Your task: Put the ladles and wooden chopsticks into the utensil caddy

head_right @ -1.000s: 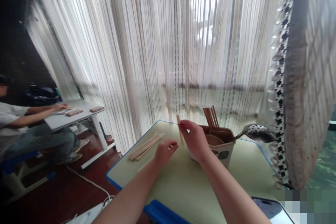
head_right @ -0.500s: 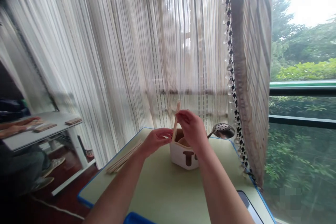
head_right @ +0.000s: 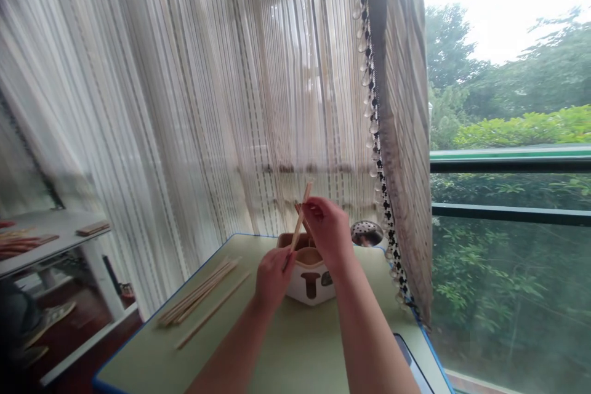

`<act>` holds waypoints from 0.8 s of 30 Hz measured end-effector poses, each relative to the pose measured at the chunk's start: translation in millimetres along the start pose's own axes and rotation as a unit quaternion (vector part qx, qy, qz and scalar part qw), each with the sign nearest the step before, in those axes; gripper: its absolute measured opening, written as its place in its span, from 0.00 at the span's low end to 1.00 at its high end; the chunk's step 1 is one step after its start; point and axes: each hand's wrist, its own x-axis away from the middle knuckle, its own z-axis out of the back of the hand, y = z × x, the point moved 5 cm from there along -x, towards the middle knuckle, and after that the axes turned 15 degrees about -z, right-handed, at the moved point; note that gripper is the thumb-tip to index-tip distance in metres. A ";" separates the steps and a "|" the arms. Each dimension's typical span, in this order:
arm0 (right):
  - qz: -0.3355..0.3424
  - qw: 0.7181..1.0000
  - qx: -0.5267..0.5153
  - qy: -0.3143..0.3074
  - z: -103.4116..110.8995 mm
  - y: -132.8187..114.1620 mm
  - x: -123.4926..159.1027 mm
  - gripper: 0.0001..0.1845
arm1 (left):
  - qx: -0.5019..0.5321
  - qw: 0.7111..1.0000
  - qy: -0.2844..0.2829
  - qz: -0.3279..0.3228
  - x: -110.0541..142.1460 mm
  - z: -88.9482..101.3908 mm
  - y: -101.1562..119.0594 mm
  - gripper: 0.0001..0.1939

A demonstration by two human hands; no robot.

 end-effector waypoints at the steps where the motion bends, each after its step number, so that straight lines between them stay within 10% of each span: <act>1: -0.001 1.000 0.003 0.004 -0.5 0.8 -0.3 0.10 | -0.018 1.000 0.006 -0.012 3.7 -0.2 1.1 0.11; 24: 0.081 0.995 0.061 -0.011 -7.8 -16.6 10.1 0.09 | 0.000 1.000 0.017 0.024 5.1 -2.1 6.7 0.10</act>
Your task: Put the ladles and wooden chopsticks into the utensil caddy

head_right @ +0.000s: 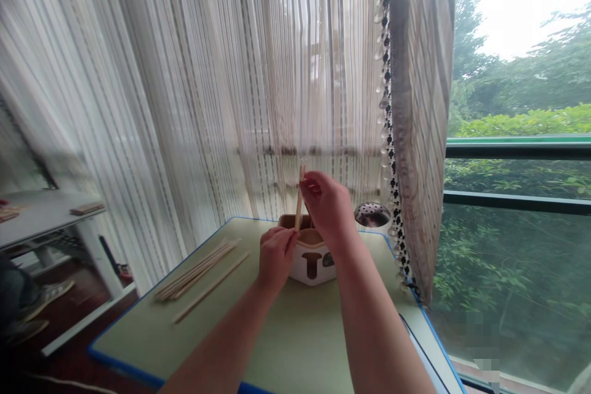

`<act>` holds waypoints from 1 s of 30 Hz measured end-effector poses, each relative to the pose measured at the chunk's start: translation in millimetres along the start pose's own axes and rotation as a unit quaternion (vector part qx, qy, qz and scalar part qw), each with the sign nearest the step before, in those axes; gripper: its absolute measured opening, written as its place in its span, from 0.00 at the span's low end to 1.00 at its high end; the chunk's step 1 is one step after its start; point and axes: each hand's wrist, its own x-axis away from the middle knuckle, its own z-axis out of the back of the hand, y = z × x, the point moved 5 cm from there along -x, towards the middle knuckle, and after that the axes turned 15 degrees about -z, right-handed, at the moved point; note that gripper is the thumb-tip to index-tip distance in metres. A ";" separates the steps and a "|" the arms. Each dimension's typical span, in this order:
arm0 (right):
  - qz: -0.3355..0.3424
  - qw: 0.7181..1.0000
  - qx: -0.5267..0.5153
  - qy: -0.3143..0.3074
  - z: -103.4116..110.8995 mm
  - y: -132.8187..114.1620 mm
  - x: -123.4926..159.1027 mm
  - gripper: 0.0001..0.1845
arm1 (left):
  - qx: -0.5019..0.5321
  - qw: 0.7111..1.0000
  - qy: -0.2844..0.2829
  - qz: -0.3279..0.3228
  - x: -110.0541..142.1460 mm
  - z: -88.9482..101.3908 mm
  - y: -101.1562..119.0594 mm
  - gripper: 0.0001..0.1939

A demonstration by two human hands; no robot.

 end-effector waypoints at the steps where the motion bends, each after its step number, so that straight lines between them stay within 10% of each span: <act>1: -0.001 1.000 0.004 0.000 -0.9 1.1 -0.3 0.09 | 0.006 1.000 0.000 -0.001 0.1 -0.6 -0.9 0.10; 30: -0.006 0.995 0.086 -0.042 -16.9 12.5 -1.0 0.12 | 0.101 0.994 -0.025 0.041 -6.8 -3.6 -3.1 0.09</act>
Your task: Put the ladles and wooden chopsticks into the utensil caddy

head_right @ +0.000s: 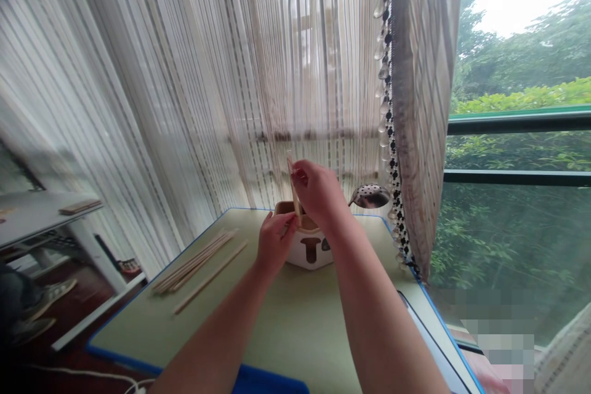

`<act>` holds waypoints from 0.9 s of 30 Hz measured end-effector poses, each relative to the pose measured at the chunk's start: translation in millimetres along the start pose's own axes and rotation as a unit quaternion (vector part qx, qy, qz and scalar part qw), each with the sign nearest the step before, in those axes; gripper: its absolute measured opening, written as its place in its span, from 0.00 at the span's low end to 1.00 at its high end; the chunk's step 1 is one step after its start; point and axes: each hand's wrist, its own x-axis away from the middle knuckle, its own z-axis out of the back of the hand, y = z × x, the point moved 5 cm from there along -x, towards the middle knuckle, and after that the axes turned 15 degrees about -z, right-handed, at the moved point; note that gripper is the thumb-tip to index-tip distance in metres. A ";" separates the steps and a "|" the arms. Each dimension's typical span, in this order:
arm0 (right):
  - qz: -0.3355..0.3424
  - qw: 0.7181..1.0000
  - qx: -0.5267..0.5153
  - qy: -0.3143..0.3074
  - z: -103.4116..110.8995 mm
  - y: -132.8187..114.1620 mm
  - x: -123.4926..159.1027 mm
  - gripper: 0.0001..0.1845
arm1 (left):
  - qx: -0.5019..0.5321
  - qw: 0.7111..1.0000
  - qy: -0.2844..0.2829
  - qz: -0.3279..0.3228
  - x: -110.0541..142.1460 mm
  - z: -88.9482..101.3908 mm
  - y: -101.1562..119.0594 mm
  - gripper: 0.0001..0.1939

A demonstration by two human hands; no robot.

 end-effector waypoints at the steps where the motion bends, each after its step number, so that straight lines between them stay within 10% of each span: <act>1: -0.001 1.000 0.000 0.003 -0.4 -1.9 1.2 0.16 | -0.001 1.000 0.001 -0.001 -0.1 0.0 -0.1 0.09; 5: 0.014 1.000 0.012 -0.003 -2.7 -11.1 5.6 0.31 | -0.009 1.000 0.000 0.008 0.6 -1.5 -3.4 0.07; 19: -0.007 0.981 0.101 -0.163 -34.4 16.1 4.0 0.22 | -0.028 0.998 0.048 -0.008 3.7 5.3 -8.2 0.07; 27: -0.002 0.991 0.072 -0.110 -31.3 18.0 1.5 0.16 | -0.036 0.998 0.029 -0.043 4.3 -3.3 -11.5 0.07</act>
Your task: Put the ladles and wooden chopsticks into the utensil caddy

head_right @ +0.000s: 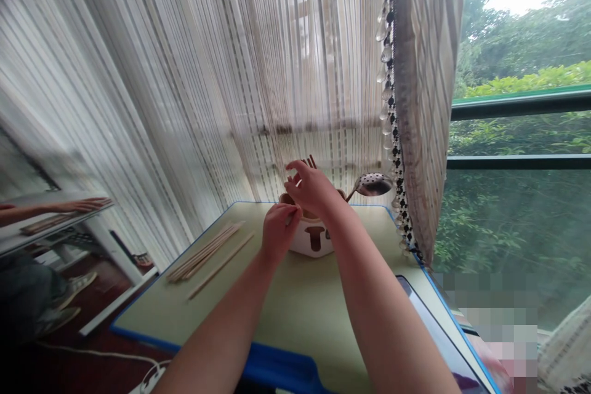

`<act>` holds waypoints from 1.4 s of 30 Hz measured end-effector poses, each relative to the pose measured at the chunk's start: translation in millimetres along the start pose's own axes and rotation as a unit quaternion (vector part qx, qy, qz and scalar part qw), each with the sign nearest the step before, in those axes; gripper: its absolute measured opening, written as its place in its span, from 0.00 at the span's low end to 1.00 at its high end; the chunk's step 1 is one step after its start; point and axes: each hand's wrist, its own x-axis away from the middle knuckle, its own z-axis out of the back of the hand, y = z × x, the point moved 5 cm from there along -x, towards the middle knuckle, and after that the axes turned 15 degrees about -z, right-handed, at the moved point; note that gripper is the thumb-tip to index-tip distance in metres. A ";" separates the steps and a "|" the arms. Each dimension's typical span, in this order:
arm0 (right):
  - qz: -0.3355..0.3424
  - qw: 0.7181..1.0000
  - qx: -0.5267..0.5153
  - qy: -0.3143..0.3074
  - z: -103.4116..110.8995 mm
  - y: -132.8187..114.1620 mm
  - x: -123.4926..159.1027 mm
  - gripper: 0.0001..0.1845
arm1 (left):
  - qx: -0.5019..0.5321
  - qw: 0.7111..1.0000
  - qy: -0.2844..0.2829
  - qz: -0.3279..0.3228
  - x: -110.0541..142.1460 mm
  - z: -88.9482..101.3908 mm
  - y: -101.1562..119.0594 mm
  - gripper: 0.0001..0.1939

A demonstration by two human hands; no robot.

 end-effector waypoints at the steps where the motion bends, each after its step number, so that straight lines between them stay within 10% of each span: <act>1: 0.001 1.000 -0.005 0.010 2.4 -0.7 -0.1 0.14 | -0.007 1.000 -0.002 -0.009 0.1 -0.1 1.0 0.07; 42: 0.006 0.999 0.030 -0.020 -16.8 -4.3 -7.2 0.07 | 0.010 0.997 0.064 0.032 0.7 8.0 -14.6 0.04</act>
